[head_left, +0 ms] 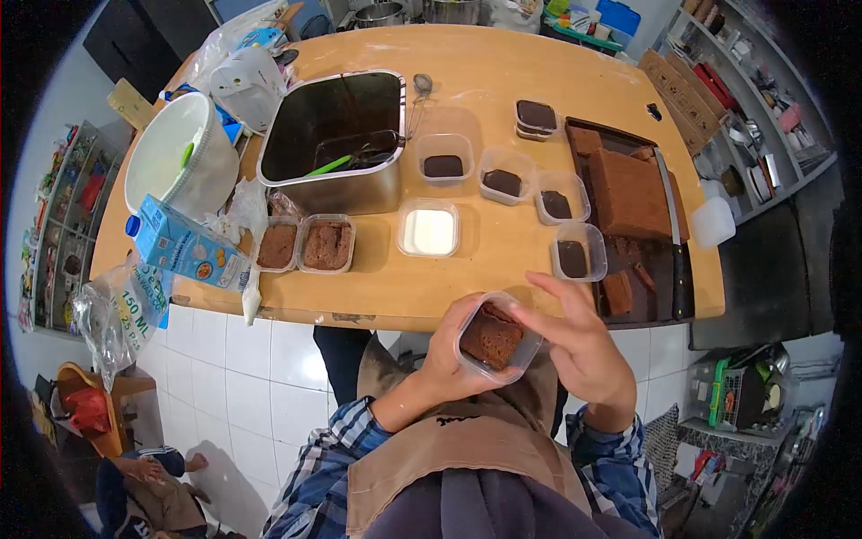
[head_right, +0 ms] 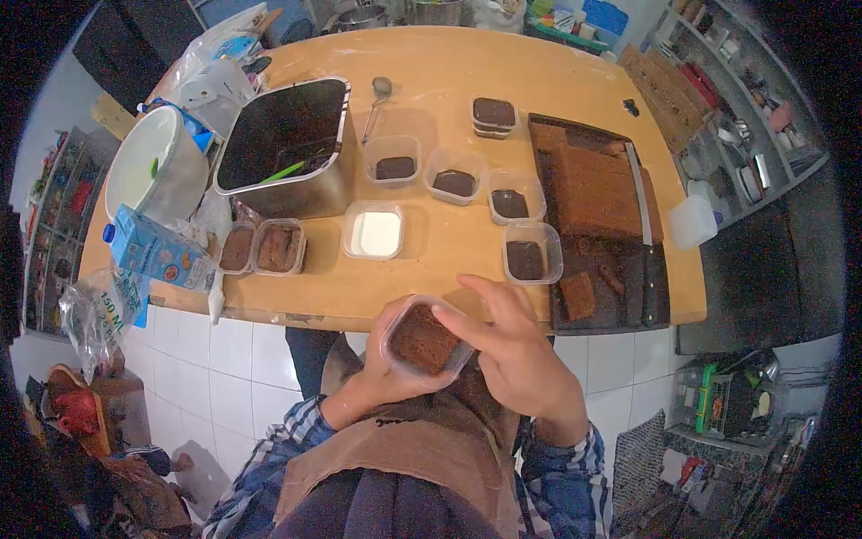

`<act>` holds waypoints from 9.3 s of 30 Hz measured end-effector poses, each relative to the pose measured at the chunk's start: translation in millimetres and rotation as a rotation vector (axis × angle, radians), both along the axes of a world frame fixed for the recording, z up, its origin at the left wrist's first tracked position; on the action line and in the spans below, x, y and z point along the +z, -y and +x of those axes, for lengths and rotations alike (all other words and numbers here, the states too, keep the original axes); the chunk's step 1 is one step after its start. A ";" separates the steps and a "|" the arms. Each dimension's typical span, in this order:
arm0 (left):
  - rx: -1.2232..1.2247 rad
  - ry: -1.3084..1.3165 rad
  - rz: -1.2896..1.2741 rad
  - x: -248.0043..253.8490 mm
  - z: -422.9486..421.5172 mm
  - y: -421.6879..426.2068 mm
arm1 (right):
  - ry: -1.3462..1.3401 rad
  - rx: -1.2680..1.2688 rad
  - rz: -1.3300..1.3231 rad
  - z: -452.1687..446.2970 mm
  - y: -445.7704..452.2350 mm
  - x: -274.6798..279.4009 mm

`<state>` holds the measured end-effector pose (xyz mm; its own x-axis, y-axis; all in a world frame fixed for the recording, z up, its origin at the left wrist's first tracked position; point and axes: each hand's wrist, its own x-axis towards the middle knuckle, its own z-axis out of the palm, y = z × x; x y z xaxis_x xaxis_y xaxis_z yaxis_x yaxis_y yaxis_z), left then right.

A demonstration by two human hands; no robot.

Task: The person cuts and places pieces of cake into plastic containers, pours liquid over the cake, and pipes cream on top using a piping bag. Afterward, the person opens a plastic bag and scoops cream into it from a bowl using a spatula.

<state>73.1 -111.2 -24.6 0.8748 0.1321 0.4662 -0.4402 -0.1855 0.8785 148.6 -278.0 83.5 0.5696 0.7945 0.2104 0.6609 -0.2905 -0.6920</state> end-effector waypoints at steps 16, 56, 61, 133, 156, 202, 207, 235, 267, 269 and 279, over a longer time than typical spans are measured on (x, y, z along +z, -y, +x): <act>-0.151 0.054 0.018 4.5 -1.5 -14.7 | 0.207 -0.030 -0.188 -19.1 -10.7 -1.5; -0.391 -0.161 -0.061 8.4 -2.9 -19.9 | 0.221 0.119 -0.078 -28.0 -5.4 -5.9; -0.397 -0.174 -0.094 10.3 -3.1 -20.2 | 0.179 0.138 -0.092 -26.1 -4.9 -5.0; 0.178 -0.153 -0.461 7.3 -39.0 -88.0 | -0.624 -0.519 0.257 63.6 -115.6 -78.7; 0.081 -0.194 -0.364 1.8 -37.1 -82.5 | -0.585 -0.515 0.329 40.5 -103.3 -9.2; -0.071 -0.237 -0.415 -3.8 -36.1 -61.6 | -0.206 -0.377 0.250 -9.1 -75.6 23.4; -0.074 -0.251 -0.460 -3.3 -36.1 -60.3 | -0.179 -0.376 0.247 -9.3 -75.1 23.1; -0.167 -0.226 -0.386 6.6 -39.8 -53.0 | -0.204 -0.396 0.254 -2.3 -76.1 26.7; -0.095 -0.133 -0.175 14.7 -42.0 -64.1 | -0.279 -0.514 0.255 -6.1 -58.7 28.8; -0.087 -0.138 -0.208 10.8 -42.7 -62.5 | -0.254 -0.511 0.249 -8.1 -59.5 28.5; -0.090 -0.114 -0.215 14.3 -41.0 -65.8 | -0.228 -0.506 0.262 -13.4 -55.0 31.2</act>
<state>32.1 -45.4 -10.3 0.9326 0.1370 0.3339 -0.3428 0.0465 0.9383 135.2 -223.0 114.7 0.9164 0.3519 0.1908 0.3125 -0.3310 -0.8904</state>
